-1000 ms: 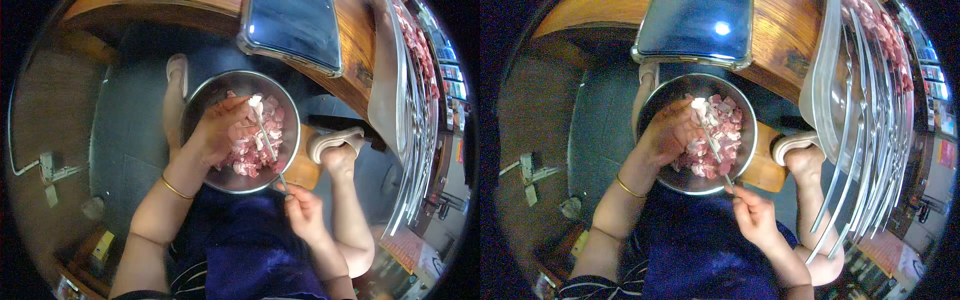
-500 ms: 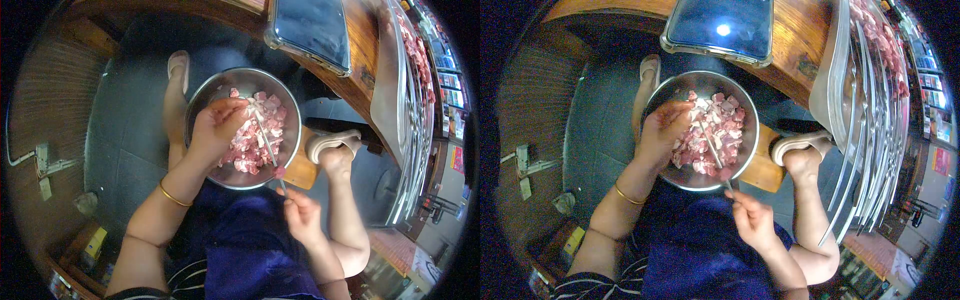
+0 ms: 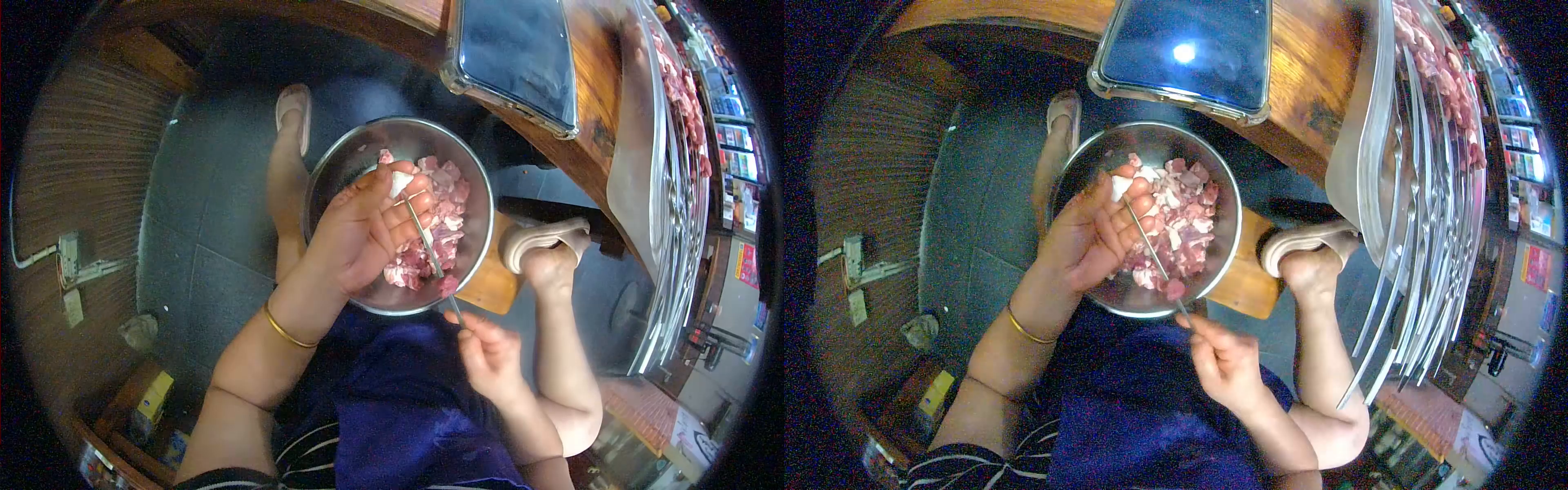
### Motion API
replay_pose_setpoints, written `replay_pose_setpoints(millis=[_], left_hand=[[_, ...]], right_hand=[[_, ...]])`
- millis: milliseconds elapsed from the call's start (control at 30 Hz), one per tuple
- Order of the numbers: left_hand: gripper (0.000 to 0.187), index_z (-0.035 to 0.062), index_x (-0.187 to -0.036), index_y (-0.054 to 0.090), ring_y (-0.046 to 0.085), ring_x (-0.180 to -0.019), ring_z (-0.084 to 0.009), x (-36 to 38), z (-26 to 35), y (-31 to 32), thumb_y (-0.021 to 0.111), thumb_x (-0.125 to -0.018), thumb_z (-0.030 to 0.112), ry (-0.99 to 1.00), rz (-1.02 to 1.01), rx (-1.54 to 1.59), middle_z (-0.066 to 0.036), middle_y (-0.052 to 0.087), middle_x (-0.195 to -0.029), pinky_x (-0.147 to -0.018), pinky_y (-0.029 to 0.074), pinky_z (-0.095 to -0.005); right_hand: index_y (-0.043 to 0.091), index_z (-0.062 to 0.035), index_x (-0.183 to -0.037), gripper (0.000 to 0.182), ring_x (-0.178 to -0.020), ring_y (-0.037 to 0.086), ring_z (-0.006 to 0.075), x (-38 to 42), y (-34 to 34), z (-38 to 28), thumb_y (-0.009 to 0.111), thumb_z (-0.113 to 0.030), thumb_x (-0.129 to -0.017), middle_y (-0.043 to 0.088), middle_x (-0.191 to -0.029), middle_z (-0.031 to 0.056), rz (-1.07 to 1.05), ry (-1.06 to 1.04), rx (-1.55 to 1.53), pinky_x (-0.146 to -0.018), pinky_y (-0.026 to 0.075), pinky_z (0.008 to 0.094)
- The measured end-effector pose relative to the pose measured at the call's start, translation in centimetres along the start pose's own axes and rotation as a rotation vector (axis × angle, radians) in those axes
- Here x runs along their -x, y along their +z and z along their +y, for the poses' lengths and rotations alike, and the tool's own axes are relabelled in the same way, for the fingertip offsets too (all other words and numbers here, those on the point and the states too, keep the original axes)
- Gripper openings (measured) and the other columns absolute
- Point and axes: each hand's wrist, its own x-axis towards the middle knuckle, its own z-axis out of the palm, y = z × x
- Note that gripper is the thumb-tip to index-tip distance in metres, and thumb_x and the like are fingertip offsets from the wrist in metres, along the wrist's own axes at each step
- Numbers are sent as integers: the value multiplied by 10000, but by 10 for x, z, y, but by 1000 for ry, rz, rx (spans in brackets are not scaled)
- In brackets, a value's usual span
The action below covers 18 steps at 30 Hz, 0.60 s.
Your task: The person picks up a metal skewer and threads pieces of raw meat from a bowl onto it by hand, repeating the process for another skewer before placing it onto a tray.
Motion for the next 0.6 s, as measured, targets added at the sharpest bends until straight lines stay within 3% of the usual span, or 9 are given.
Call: replay_pose_setpoints(millis=[33,133,233,400,600], left_hand=[[271,29,-1111,572,615,-970,-236,0,1,0,584,-922,223,18,10,-49,-127,630,-1037,-860,515,-399],[266,26,-1092,576,635,-924,-233,0,2,-1,590,-918,228,63,23,-202,-126,647,-1002,-828,535,-397],[273,27,-1075,578,651,-894,-231,0,5,-1,594,-913,246,69,-3,-309,-127,658,-979,-825,546,-408],[247,24,-1063,587,661,-903,-243,4,6,5,576,-923,226,-33,-66,-260,-141,662,-981,-825,548,-410],[214,41,-1045,593,628,-1015,-267,5,-6,2,553,-937,221,-132,11,-231,-163,646,-1035,-901,513,-438]], right_hand=[[646,-26,-1101,258,-621,592,86,-1,0,0,519,4,-878,657,-738,97,8,-1,-18,-608,493,250],[643,-10,-1129,291,-699,526,24,0,0,3,477,42,-896,694,-974,70,-21,29,-17,-628,447,184],[648,-14,-1098,259,-612,586,80,-3,-2,-1,528,2,-868,659,-725,94,-8,-28,50,-600,488,239],[658,-12,-1089,274,-599,566,68,0,-4,-2,515,14,-858,637,-692,74,1,-63,20,-586,478,229],[657,-18,-1100,289,-589,550,60,5,-7,-4,504,16,-857,617,-674,53,-11,-9,27,-576,469,226]])
